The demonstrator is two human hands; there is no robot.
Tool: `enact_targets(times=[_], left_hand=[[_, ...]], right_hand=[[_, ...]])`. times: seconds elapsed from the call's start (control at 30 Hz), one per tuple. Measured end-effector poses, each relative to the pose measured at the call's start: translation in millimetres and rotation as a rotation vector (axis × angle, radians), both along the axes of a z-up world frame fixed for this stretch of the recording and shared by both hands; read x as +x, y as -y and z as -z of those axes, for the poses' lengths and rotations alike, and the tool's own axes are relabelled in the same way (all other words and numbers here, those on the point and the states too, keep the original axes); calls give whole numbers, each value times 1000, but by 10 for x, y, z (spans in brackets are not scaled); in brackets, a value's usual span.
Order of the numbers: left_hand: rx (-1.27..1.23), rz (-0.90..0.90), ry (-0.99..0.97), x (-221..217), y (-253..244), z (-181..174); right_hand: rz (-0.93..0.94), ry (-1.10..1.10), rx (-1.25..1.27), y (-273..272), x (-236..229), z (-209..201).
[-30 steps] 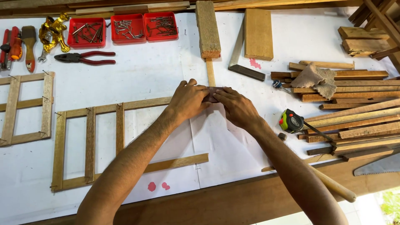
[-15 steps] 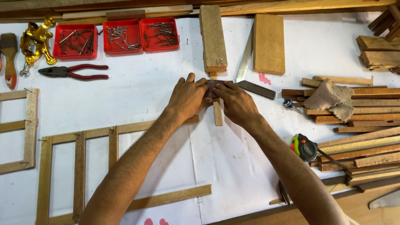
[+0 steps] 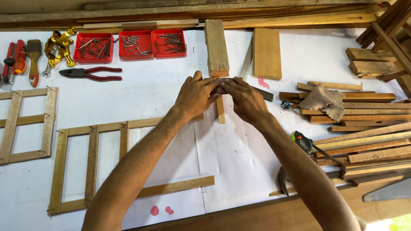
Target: The person sorts through a pile of thin wooden strips on a workbench, sands a strip with sandpaper, and fits strips together into rectangular frame assemblies. They measure a strip with a tape measure, pick nails from a red tray, and hammer nails to fasten the frame joints.
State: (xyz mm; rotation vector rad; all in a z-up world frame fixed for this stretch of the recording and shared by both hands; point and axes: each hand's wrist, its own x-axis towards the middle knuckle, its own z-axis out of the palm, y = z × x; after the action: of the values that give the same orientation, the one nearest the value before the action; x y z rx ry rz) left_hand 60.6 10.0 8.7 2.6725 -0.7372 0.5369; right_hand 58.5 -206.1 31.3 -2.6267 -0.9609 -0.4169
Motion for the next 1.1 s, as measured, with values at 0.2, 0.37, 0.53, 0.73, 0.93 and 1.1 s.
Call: enact_targets(times=[0.2,0.37,0.53,0.73,0.93,1.1], left_hand=[[141,43,-282,-684,120,-396],[278,64,-232,-670,160,124],[302,51,-294,-445,134,88],[258,23,-287,21,47,153],[260,28,-366,268,-33,85],[248,-3,-226,233,-19,222]], right_hand=[[3,-155,-77,140,-587,16],[10,-192,-113,118,-684,302],[18,-177,-106,36,-441,347],[7,-149,-116,-49,71,424],[-13,-116,-92,-156,311,363],[-29,-153,-115,-180,301,306]])
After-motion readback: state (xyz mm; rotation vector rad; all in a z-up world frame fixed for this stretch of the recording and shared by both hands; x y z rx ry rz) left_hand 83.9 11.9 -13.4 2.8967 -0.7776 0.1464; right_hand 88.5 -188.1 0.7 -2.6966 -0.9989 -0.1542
